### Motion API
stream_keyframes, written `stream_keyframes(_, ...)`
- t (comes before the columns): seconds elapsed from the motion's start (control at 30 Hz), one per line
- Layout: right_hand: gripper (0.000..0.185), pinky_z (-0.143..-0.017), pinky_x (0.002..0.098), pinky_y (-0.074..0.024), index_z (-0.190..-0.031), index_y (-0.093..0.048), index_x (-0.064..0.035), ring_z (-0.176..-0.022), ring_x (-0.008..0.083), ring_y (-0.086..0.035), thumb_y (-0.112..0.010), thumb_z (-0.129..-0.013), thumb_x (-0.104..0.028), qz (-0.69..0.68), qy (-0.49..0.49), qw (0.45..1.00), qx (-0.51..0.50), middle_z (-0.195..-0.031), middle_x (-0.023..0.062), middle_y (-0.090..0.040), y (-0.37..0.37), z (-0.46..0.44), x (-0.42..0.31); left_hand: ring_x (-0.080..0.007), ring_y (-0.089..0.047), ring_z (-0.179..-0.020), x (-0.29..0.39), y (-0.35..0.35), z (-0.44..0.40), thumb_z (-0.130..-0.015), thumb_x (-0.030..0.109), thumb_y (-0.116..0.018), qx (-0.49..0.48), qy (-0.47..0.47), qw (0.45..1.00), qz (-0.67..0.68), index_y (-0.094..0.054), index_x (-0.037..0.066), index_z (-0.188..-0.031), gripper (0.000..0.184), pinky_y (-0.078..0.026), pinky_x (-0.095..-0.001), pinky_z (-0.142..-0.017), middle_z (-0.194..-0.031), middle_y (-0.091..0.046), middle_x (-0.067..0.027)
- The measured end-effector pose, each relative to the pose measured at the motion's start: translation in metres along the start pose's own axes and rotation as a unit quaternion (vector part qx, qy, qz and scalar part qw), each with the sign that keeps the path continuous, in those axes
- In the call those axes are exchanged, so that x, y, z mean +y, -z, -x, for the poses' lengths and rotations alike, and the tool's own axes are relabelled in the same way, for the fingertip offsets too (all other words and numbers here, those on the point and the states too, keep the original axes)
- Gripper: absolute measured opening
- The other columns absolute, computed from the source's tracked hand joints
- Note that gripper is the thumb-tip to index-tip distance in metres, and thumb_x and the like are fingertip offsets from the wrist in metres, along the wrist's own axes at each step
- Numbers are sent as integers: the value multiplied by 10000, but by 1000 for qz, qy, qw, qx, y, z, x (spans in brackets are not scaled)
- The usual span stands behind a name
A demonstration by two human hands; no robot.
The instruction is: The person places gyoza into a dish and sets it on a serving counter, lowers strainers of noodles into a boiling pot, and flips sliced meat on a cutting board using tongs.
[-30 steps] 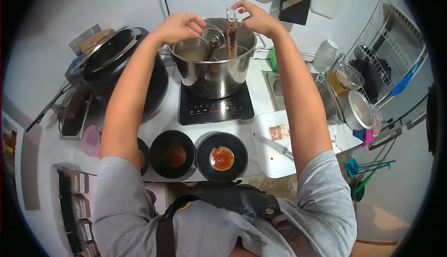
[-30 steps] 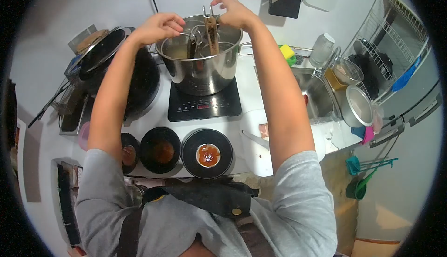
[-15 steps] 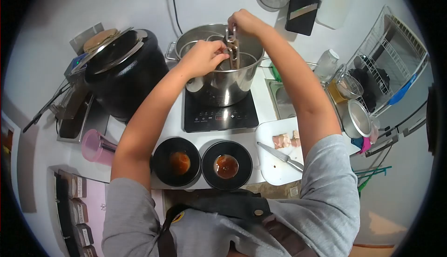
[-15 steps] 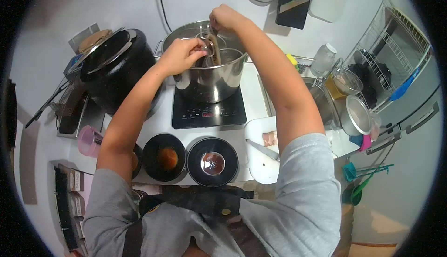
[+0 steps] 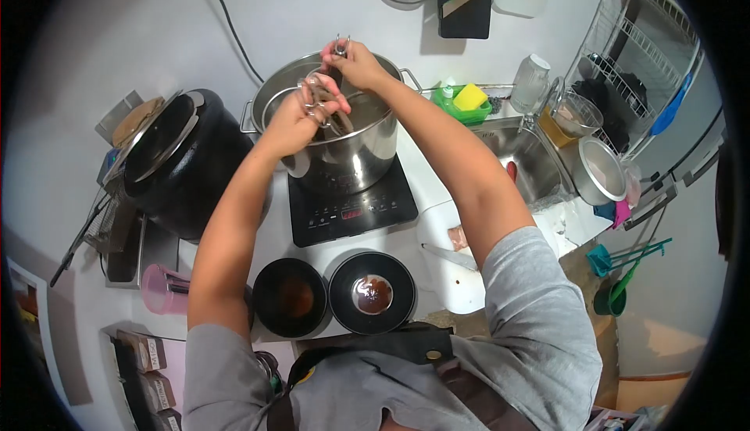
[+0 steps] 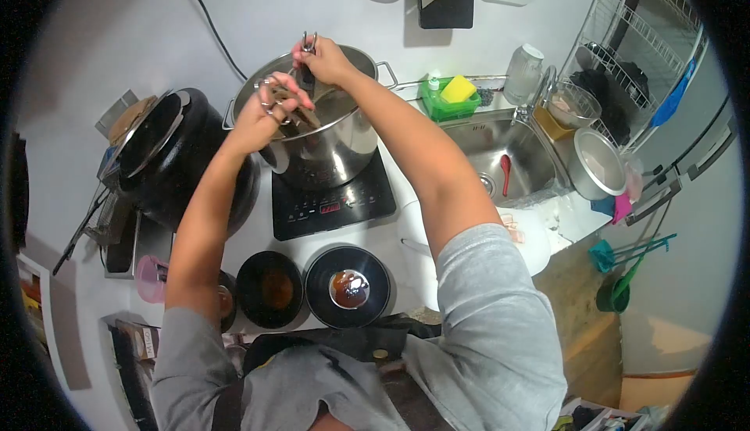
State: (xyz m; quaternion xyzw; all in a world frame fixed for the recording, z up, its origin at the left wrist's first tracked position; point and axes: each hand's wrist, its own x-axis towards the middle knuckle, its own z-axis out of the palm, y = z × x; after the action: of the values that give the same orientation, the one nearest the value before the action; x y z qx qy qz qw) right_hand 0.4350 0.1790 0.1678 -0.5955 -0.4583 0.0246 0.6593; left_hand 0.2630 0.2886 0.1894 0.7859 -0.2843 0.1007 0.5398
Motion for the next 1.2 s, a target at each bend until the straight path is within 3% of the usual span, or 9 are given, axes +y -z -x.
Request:
stream_keyframes(0.17,110,-676,246,-460,-988,-525,-33,-709,107,-551,-548,-884,-6,-76,66,992,80,-755,5,-544,-28,-11,-30,-191,-612,-913,20,31,-1,-900,104,-501,2,0,998,62,-486,42,-1044,157,-473,-331,-858,-913,-631,-101)
stream_keyframes(0.33,154,-586,254,-444,-812,-532,-45,-639,98,-537,-665,-749,1,-45,149,977,147,-707,29,-589,-24,-35,-27,-205,-621,-908,-3,86,14,-785,466,-672,29,30,988,152,-507,67,-1044,503,-508,-339,-835,-888,-611,-47)
stream_keyframes(0.53,327,-423,257,-389,-656,-511,-74,-445,87,-476,-783,-721,-242,66,-41,995,69,-540,10,-511,-4,-47,-34,-210,-629,-892,-18,60,9,-807,462,-661,63,21,980,190,-531,27,-1053,516,-524,-353,-816,-910,-622,-86)
stream_keyframes(0.63,383,-395,284,-382,-612,-475,-79,-374,128,-445,-692,-816,-320,-7,-98,993,72,-478,24,-471,20,-47,-31,-213,-631,-902,-8,50,13,-804,480,-653,29,49,978,203,-535,29,-1044,525,-522,-345,-812,-939,-634,-108)
stream_keyframes(0.8,360,-417,288,-373,-644,-480,-86,-390,145,-449,-581,-890,-329,-41,-73,997,5,-483,35,-480,79,-51,2,-191,-620,-979,13,64,3,-825,327,-673,-101,118,988,-27,-609,24,-972,343,-486,-330,-881,-1034,-658,-108)
stream_keyframes(0.9,470,-591,331,-430,-698,-530,-30,-614,160,-529,-576,-859,-469,237,-68,969,-1,-617,55,-555,92,-60,20,-219,-590,-1079,24,46,-2,-805,143,-659,-160,173,970,-53,-651,25,-955,191,-443,-342,-957,-1048,-670,-92)
stream_keyframes(1.0,447,-565,270,-355,-678,-501,-95,-622,98,-434,-625,-830,-497,249,-121,961,-6,-657,-6,-493,98,-53,8,-247,-593,-1090,23,63,8,-754,68,-698,-185,179,965,-52,-662,29,-927,182,-442,-367,-976,-1026,-677,-107)
stream_keyframes(1.13,621,-585,272,-335,-937,-578,-47,-709,118,-416,-602,-774,-646,288,-173,942,-4,-824,23,-487,121,-34,19,-250,-596,-1081,18,95,17,-669,4,-758,-181,197,963,-29,-658,6,-864,219,-454,-376,-968,-987,-680,-99)
stream_keyframes(1.2,764,-685,351,-455,-1056,-575,28,-851,212,-535,-600,-750,-672,268,-222,937,-11,-960,116,-573,118,-11,-5,-255,-595,-1082,14,87,22,-654,16,-777,-129,172,976,-18,-650,6,-856,240,-452,-381,-968,-970,-674,-94)
